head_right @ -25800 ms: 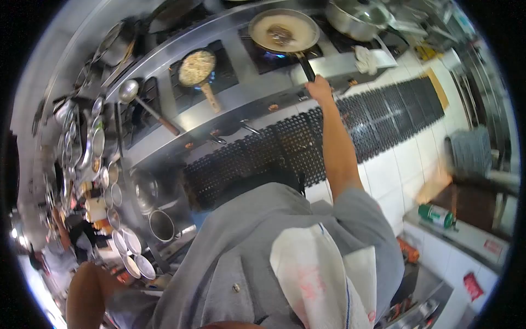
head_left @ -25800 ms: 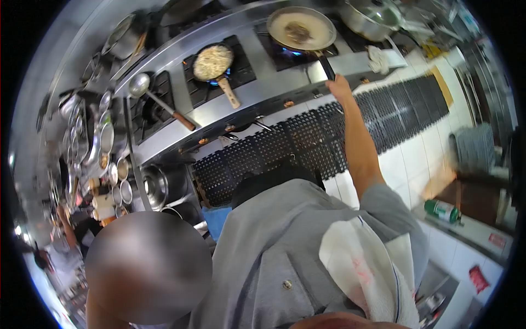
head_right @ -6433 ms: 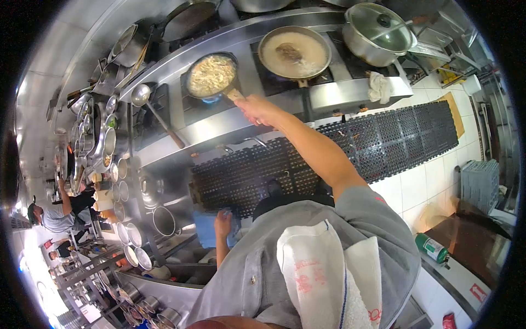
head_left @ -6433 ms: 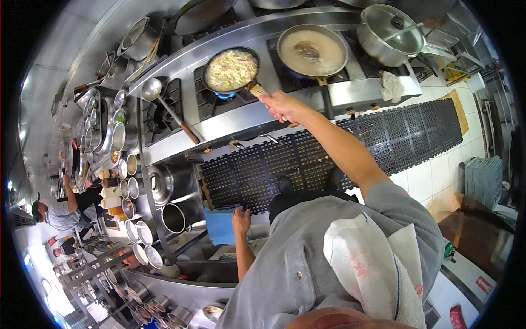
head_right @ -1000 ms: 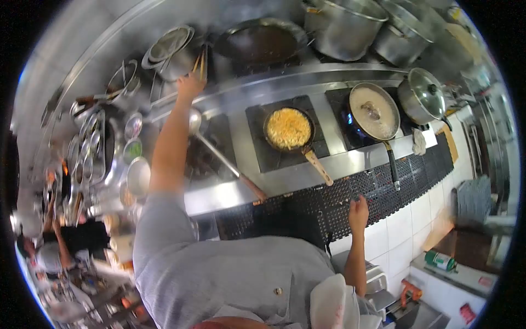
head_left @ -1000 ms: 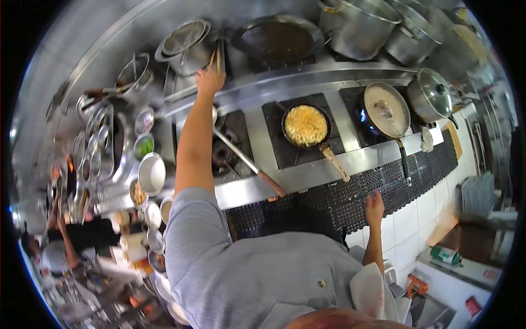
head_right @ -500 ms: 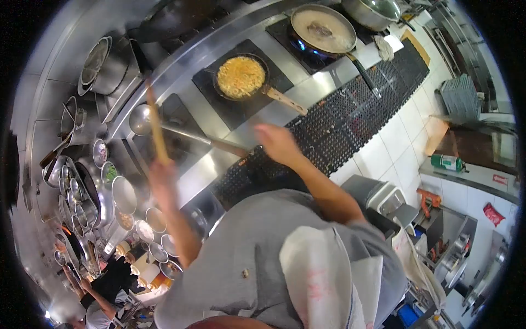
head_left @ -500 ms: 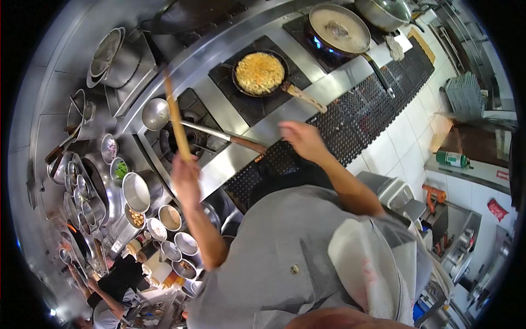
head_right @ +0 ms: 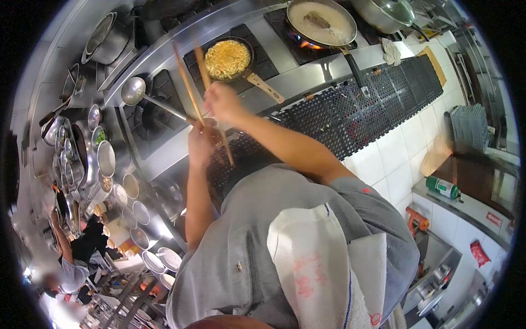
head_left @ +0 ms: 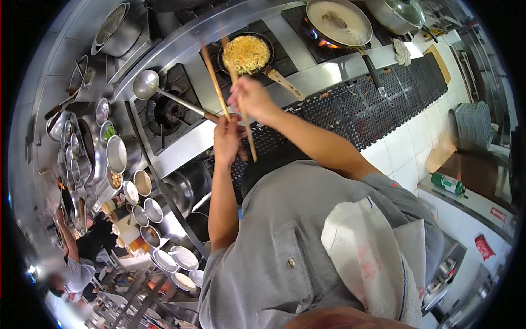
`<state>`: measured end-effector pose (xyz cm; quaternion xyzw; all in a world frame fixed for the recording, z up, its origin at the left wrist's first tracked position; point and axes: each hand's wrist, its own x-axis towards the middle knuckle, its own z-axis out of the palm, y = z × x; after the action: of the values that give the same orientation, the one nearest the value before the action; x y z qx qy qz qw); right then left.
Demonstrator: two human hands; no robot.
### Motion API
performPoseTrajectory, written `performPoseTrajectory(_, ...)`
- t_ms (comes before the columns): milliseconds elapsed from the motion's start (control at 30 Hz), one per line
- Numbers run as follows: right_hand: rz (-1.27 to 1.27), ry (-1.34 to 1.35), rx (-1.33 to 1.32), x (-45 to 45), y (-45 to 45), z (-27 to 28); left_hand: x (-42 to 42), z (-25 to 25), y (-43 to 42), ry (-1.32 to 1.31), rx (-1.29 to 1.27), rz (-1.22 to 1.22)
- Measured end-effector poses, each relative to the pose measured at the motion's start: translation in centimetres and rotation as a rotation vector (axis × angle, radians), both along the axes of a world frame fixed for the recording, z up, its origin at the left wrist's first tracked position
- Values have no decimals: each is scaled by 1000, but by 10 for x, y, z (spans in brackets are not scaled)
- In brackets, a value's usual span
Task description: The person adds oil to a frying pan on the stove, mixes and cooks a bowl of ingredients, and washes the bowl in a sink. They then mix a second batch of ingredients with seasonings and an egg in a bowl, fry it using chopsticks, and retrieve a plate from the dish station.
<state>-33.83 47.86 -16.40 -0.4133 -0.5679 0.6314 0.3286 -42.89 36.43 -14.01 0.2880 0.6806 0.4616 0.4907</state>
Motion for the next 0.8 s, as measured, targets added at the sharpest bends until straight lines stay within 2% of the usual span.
performPoseTrajectory(33, -51, 96, -194, 17, 21, 2, -9, -10, 2, 53, -5, 27)
performPoseTrajectory(67, -214, -120, -80, 35, 46, 5, -18, -11, 2, 344, 78, -32)
performPoseTrajectory(100, -234, -488, 413, 60, 78, -11, -27, -11, 4, 634, 162, -93)
performPoseTrajectory(167, -116, -913, 451, 103, 96, 45, -51, -19, 14, 747, 91, -98)
performPoseTrajectory(233, 33, -1175, 602, 115, 122, 44, -70, -26, 33, 1043, 64, -177)
performPoseTrajectory(400, 242, -1277, 823, 70, 145, 49, -80, -16, 78, 1052, -141, -262)
performPoseTrajectory(433, 242, -1277, 820, 64, 148, 48, -76, -12, 83, 1052, -142, -265)
performPoseTrajectory(500, 245, -1293, 840, 54, 152, 43, -59, 17, 91, 1128, -401, -272)
performPoseTrajectory(600, 186, -1345, 828, 61, 159, 41, -67, 24, 91, 1193, -482, -216)
performPoseTrajectory(733, 282, -1409, 856, 69, 138, 69, -74, 42, 76, 1171, -435, -346)
performPoseTrajectory(800, 278, -1363, 848, 66, 121, 76, -68, 35, 74, 1169, -391, -375)
